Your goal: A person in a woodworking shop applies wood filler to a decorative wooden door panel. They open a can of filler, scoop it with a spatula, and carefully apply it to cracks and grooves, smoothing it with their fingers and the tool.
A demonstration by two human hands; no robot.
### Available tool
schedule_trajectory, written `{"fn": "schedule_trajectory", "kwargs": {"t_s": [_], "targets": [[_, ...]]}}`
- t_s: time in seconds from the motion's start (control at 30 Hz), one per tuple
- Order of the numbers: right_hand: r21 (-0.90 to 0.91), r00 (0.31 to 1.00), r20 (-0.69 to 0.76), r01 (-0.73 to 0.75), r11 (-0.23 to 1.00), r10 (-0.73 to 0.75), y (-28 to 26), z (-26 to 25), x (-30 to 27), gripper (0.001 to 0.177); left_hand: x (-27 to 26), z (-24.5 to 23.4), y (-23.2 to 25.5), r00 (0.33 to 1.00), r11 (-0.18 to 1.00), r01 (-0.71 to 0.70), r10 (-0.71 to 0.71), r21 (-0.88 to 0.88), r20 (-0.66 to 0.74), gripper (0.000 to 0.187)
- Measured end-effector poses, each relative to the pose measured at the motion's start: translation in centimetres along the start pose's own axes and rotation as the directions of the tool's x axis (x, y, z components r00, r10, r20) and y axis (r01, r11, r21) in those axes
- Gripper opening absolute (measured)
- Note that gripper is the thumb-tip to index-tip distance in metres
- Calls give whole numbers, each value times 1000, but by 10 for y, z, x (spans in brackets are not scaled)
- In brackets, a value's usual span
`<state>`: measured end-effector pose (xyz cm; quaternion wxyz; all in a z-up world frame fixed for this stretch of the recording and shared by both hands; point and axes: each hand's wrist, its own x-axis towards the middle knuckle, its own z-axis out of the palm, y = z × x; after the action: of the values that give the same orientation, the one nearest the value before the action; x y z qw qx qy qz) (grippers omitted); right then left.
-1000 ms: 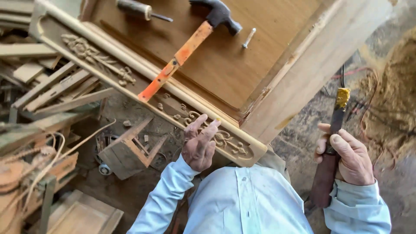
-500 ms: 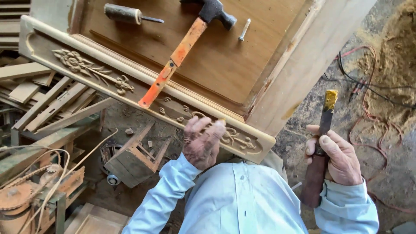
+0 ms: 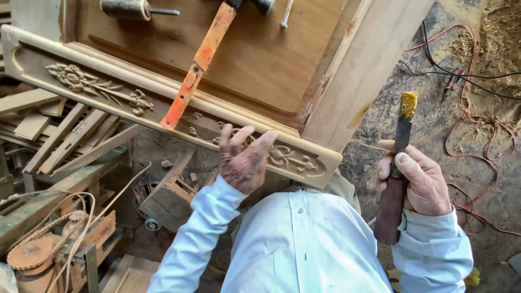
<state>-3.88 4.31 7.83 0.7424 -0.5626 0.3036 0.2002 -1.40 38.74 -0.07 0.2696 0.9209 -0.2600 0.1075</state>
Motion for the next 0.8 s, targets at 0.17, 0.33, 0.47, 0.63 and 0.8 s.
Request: {"fn": "schedule_trajectory", "kwargs": {"t_s": [0.17,0.33,0.47,0.63,0.8], "targets": [[13,1000,-24,7,1000,-7,9,-10,-5,45,12,7,2,999,998,-5,7,56,-33,34],[56,1000,13,14,998,-14,12,-16,-11,45,10,-16,0,994,982,103,-106,-157,-11,43],[17,1000,-11,9,1000,-9,16,-21,-12,44,10,2,3,998,986,62,-66,-153,-24,42],[53,1000,-7,-3,999,4,21,-24,-16,44,3,15,-16,991,988,89,-100,-126,-84,56],[43,999,-32,-19,999,20,24,-34,-17,44,10,9,-6,993,993,106,-108,-50,-44,60]]}}
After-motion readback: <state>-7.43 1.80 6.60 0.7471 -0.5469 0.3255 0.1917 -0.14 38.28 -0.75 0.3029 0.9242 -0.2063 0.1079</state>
